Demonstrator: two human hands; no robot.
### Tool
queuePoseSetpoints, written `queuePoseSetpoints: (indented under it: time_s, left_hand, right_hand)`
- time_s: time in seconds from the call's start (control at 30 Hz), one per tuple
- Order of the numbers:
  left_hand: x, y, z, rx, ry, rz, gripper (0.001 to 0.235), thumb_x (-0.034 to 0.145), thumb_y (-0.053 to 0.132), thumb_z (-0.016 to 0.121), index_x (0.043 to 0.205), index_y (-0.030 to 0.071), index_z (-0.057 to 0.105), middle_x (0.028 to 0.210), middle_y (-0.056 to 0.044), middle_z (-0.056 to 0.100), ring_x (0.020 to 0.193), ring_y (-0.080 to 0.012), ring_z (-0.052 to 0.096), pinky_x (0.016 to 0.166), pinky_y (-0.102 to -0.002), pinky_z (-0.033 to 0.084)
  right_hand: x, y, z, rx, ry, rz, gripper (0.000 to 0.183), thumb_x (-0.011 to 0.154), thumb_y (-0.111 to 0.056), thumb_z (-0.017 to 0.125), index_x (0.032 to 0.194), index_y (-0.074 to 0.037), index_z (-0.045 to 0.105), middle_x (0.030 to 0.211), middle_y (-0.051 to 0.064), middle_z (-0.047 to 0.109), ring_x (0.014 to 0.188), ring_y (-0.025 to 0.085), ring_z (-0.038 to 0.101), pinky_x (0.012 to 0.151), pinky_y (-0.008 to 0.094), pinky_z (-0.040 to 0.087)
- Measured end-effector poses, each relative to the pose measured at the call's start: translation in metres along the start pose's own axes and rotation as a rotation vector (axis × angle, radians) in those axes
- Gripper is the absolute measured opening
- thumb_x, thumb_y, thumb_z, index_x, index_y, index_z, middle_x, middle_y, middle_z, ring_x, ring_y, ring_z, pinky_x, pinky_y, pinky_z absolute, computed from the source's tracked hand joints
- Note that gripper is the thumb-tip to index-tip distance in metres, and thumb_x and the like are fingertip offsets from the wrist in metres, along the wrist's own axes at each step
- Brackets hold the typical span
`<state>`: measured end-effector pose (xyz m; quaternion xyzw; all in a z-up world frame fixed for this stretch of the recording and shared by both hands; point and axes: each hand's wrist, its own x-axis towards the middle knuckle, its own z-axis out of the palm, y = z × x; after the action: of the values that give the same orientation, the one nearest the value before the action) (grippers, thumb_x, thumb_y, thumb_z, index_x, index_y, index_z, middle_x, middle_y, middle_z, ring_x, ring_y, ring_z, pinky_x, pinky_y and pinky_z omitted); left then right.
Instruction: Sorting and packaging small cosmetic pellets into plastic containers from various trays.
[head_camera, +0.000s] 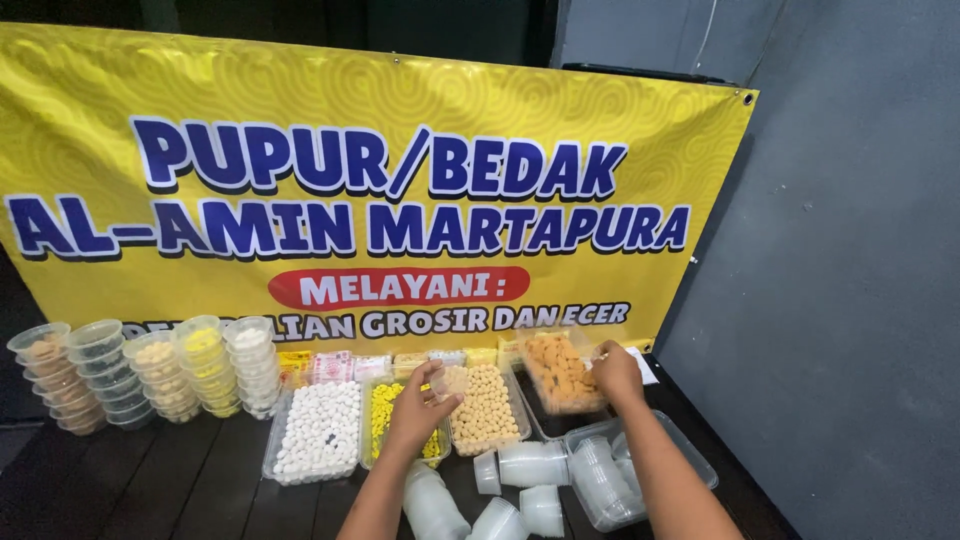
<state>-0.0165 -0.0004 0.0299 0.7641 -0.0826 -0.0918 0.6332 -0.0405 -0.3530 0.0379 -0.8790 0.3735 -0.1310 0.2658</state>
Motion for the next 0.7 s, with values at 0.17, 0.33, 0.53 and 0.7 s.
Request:
queuePoseSetpoints:
  time_s: [0.17,0.33,0.53,0.7]
  left_hand:
    - [-0.004,0.007,-0.001,0.002,0.002,-0.011,0.063,0.081,0.02,0.084,0.138,0.028,0.057,0.154,-0.001,0.054,0.129,-0.029,0.063,0.103,-0.043,0.057]
    - [-0.006,0.011,0.001,0.047,0.004,-0.042,0.064,0.081,0.021,0.083,0.139,0.028,0.056,0.154,0.001,0.054,0.13,-0.0282,0.062,0.102,-0.044,0.057]
    - [-0.005,0.011,0.004,0.077,0.007,-0.027,0.062,0.081,0.024,0.084,0.137,0.03,0.058,0.153,0.0,0.056,0.13,-0.026,0.064,0.101,-0.043,0.056]
    - [-0.008,0.02,0.007,0.038,0.009,-0.069,0.064,0.081,0.019,0.083,0.139,0.027,0.057,0.157,0.0,0.05,0.133,-0.0273,0.061,0.103,-0.048,0.059]
  right_hand:
    - [0.067,0.034,-0.035,0.06,0.067,0.064,0.045,0.083,-0.011,0.059,0.122,-0.024,0.076,0.098,0.013,0.078,0.083,0.031,0.074,0.072,0.041,0.053]
    - [0.049,0.056,-0.105,-0.095,0.112,0.052,0.03,0.091,-0.034,0.068,0.116,-0.024,0.082,0.111,0.012,0.079,0.108,0.033,0.072,0.086,0.043,0.053]
    - [0.066,0.097,-0.122,-0.313,-0.016,0.221,0.05,0.087,-0.007,0.064,0.126,-0.036,0.078,0.122,0.004,0.078,0.11,0.026,0.074,0.084,0.04,0.056]
    - [0.141,0.149,-0.087,-0.356,-0.205,0.112,0.044,0.08,-0.01,0.089,0.117,-0.035,0.084,0.114,-0.007,0.083,0.093,0.013,0.072,0.08,0.03,0.053]
